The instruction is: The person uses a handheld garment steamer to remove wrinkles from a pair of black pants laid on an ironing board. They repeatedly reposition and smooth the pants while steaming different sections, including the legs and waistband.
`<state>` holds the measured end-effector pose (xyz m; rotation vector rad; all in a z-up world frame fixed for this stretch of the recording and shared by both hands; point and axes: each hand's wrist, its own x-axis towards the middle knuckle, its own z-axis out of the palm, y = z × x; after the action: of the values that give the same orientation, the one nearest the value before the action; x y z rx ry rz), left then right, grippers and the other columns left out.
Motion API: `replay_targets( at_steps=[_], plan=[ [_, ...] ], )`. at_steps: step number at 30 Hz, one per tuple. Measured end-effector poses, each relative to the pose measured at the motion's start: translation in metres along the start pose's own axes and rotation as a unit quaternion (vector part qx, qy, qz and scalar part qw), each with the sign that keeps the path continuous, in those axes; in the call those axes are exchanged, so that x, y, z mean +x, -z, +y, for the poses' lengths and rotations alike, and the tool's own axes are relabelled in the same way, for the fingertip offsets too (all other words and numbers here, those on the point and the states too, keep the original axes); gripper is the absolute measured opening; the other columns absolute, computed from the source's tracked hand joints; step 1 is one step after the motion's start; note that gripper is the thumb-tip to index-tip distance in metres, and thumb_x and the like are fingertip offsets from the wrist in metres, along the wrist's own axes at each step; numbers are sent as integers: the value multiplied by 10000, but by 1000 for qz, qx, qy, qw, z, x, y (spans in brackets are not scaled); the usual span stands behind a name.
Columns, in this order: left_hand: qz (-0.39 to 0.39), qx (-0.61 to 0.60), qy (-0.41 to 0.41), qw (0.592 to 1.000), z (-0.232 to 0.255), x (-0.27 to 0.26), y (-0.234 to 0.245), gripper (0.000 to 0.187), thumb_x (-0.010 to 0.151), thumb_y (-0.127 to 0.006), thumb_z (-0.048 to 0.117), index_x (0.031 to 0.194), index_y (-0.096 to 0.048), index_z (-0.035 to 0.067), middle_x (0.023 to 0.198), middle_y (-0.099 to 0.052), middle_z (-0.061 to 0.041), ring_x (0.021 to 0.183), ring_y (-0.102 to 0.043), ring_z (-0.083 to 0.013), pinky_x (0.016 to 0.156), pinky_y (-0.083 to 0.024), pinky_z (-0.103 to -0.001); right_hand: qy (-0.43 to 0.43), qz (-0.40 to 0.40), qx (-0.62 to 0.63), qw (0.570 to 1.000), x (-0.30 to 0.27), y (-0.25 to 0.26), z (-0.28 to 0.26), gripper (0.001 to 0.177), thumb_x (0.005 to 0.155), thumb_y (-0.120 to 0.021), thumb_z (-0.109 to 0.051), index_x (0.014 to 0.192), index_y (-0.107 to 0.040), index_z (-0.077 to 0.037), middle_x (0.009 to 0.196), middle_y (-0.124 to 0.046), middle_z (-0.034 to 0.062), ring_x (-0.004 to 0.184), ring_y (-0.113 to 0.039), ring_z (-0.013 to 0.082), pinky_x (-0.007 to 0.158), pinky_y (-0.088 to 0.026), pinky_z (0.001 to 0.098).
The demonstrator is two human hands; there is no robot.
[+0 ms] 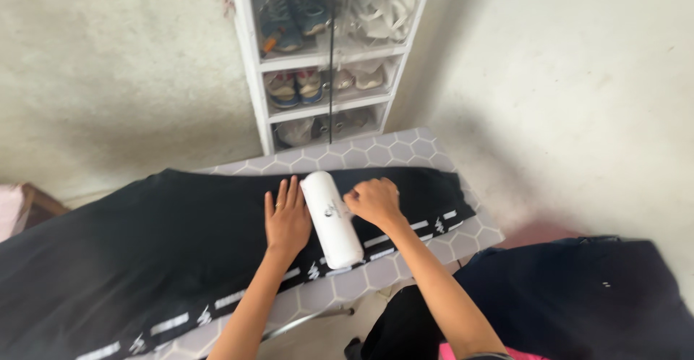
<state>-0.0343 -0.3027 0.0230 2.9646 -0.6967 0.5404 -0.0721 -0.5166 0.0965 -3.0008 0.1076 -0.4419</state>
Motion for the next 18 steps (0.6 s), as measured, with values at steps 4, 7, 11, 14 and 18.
replay_targets(
  at_steps=[4,7,11,14,18],
  plan=[
    [68,-115,13,991,-8,-4,-6,560,1043,-391,362,1532,-433,91,1623,-374,-86,1520,-296,-290,1225,-193,-563,-191,-69,120,972,-19,18,125,308,719,-746,-469,830,-840,-198,755,-762,20,696,-738,228,663,-562,365],
    [72,-109,13,991,-6,-4,-6,569,1035,-376,366,1529,-429,90,1620,-374,-86,1517,-296,-293,1218,-183,-567,-264,-55,-15,963,-38,55,232,458,866,-638,-529,761,-804,-115,661,-742,74,639,-724,238,638,-538,396],
    [61,-101,25,993,-1,-2,-3,573,1038,-360,372,1533,-421,90,1631,-363,-87,1526,-282,-294,1223,-167,-570,-259,-16,-189,947,-40,85,271,394,864,-633,-472,726,-801,-144,662,-719,81,616,-683,258,625,-480,395],
    [54,-100,25,993,-1,1,-2,583,1027,-365,378,1527,-418,83,1624,-354,-84,1526,-269,-301,1210,-159,-581,-227,65,98,967,-19,68,208,321,854,-664,-407,795,-805,-125,645,-704,76,577,-655,219,585,-489,405],
    [39,-95,17,995,-6,-1,-2,585,1021,-372,379,1528,-418,90,1639,-345,-77,1532,-264,-290,1216,-168,-578,-86,-54,168,981,16,15,73,326,737,-756,-467,824,-813,-158,758,-762,63,683,-740,228,682,-558,363]
  ],
)
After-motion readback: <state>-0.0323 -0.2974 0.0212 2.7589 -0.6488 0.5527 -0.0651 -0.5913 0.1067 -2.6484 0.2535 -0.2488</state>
